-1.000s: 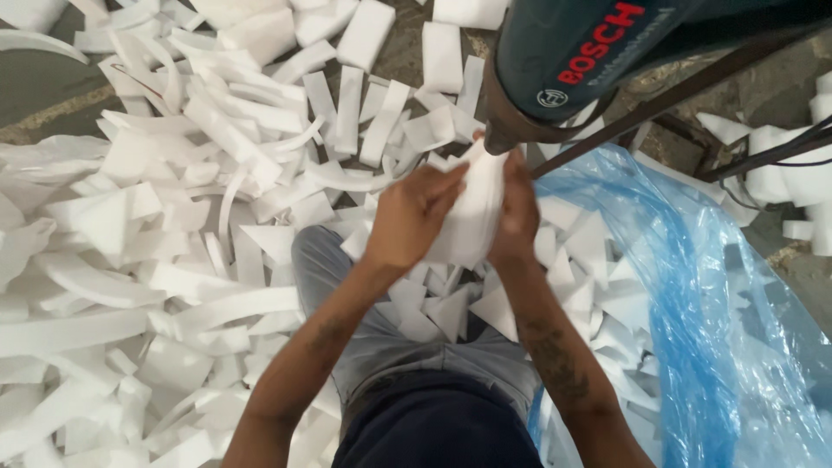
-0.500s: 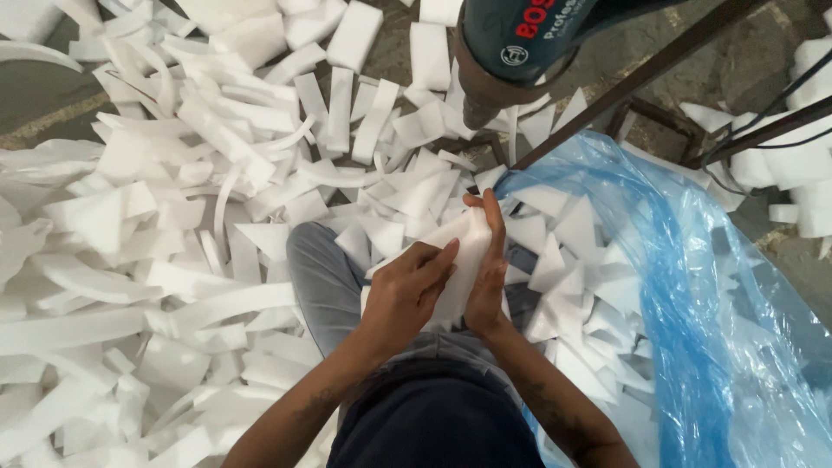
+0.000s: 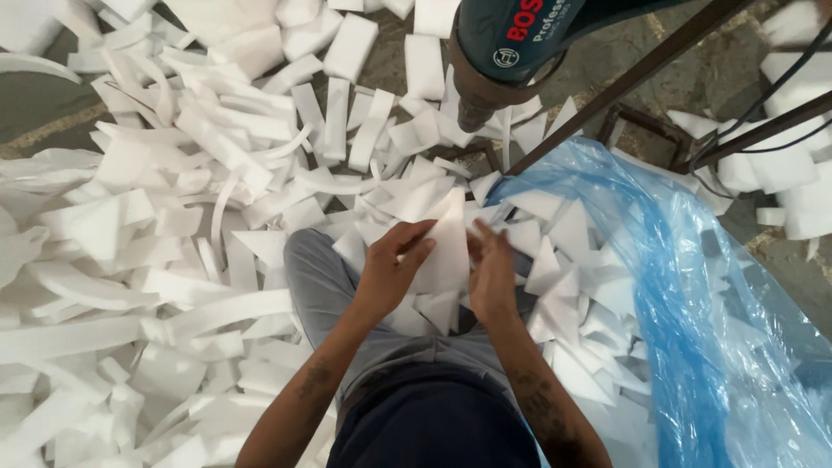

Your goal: The person sits on the floor and repeatedly picks up white foam pieces, positioning them under a Bosch oscillating tool to cut them. The cut pieces fall into a blue plastic bag placed nearby.

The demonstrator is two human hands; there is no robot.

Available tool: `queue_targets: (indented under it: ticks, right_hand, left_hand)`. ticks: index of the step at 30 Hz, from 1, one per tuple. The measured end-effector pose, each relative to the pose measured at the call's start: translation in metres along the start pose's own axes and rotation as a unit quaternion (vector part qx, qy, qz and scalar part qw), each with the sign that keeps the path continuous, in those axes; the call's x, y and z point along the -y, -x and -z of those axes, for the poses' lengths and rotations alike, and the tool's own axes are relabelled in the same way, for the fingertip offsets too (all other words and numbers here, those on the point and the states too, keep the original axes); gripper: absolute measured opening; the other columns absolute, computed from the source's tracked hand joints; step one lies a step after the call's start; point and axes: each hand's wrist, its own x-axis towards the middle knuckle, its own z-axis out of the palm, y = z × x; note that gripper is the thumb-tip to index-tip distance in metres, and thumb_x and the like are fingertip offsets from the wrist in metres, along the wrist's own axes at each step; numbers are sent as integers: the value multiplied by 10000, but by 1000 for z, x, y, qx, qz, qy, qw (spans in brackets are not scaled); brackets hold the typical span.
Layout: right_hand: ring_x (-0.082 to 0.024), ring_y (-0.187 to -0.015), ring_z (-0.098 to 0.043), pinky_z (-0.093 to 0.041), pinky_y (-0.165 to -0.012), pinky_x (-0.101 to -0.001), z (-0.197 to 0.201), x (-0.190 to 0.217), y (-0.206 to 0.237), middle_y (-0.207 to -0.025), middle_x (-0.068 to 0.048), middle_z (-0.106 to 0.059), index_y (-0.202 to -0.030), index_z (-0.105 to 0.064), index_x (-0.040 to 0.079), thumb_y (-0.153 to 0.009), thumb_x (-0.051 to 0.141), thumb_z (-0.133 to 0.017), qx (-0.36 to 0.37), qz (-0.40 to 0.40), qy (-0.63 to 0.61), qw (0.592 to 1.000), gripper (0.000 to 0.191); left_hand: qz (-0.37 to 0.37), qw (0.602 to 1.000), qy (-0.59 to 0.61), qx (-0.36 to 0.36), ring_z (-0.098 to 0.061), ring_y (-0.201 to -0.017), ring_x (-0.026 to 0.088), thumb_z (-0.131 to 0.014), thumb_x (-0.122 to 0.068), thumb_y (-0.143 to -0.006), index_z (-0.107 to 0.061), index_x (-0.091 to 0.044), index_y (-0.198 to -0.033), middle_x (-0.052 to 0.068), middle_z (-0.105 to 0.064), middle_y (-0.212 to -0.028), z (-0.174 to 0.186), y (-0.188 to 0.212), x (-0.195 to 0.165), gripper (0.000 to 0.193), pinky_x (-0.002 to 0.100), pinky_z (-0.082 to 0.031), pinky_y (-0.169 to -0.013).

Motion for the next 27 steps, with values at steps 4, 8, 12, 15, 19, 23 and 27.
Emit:
queue_targets:
  ticks: [4, 8, 12, 15, 19, 23, 27]
  right_hand:
    - [-321, -1132, -594, -483, -963, -498, 4, -3, 10, -1283, -127, -632, -1401, -506, 106, -1028, 659, -336, 62, -240, -110, 962, 689]
    - [-325, -1201, -576, -453, -1023, -477, -8, 8, 16, -1328, -123, -631, -1476, -469, 68, -1004, 525, -376, 54, -194, -91, 975, 664]
    - [-275, -1361, -518, -413, -1141, -409, -11, 20, 19, -1512, -132, -530, -1576, -379, 47, -932, 350, -478, 126, -91, -66, 986, 718]
    - [-285, -1387, -484, -391, -1153, -414, -8, 18, 21, -1560, -163, -439, -1606, -295, 57, -860, 318, -552, 150, -4, 36, 988, 831]
    - [-274, -1484, -391, -344, -1209, -390, -4, 9, 23, -1636, -177, -344, -1642, -238, 34, -856, 332, -599, 167, 176, 177, 954, 915]
    - [-232, -1363, -458, -387, -1130, -347, 0, 13, 28, -1516, -103, -414, -1626, -271, 61, -983, 492, -546, 109, 198, 222, 949, 822]
    - [-179, -1099, -535, -466, -974, -328, -3, 27, 31, -1235, -73, -499, -1574, -377, 56, -1049, 585, -385, 45, 193, 264, 944, 746]
  left_hand:
    - [-54, 992, 55, 98, -600, -1276, 196, -603, -57, -939, -646, -23, -1247, 82, -669, -1273, 10, 6, 10, 313, 343, -473, -1081]
    - [-93, 970, 82, 210, -591, -1302, 220, -519, 30, -859, -713, -1, -1167, 103, -664, -1242, 22, 14, 20, 366, 370, -427, -1187]
    - [19, 981, 107, 160, -540, -1176, 178, -472, -177, -1017, -643, -10, -1251, 76, -598, -1264, 27, 18, 24, 335, 324, -410, -1019]
    - [117, 984, 15, 135, -639, -968, 217, -567, -269, -1066, -713, -7, -1224, 164, -706, -1068, 30, 19, 20, 339, 364, -518, -873]
    - [46, 991, -69, 103, -699, -1086, 196, -647, -238, -974, -661, -24, -1274, 155, -748, -1165, 31, 16, 7, 369, 348, -544, -912]
    - [131, 978, -109, 118, -708, -1004, 188, -652, -234, -951, -632, -141, -1372, 135, -730, -1183, 21, 23, -9, 431, 348, -572, -868]
    - [37, 988, -78, 128, -709, -954, 209, -630, -185, -982, -579, -183, -1461, 128, -731, -1142, 9, 31, -22, 482, 347, -564, -870]
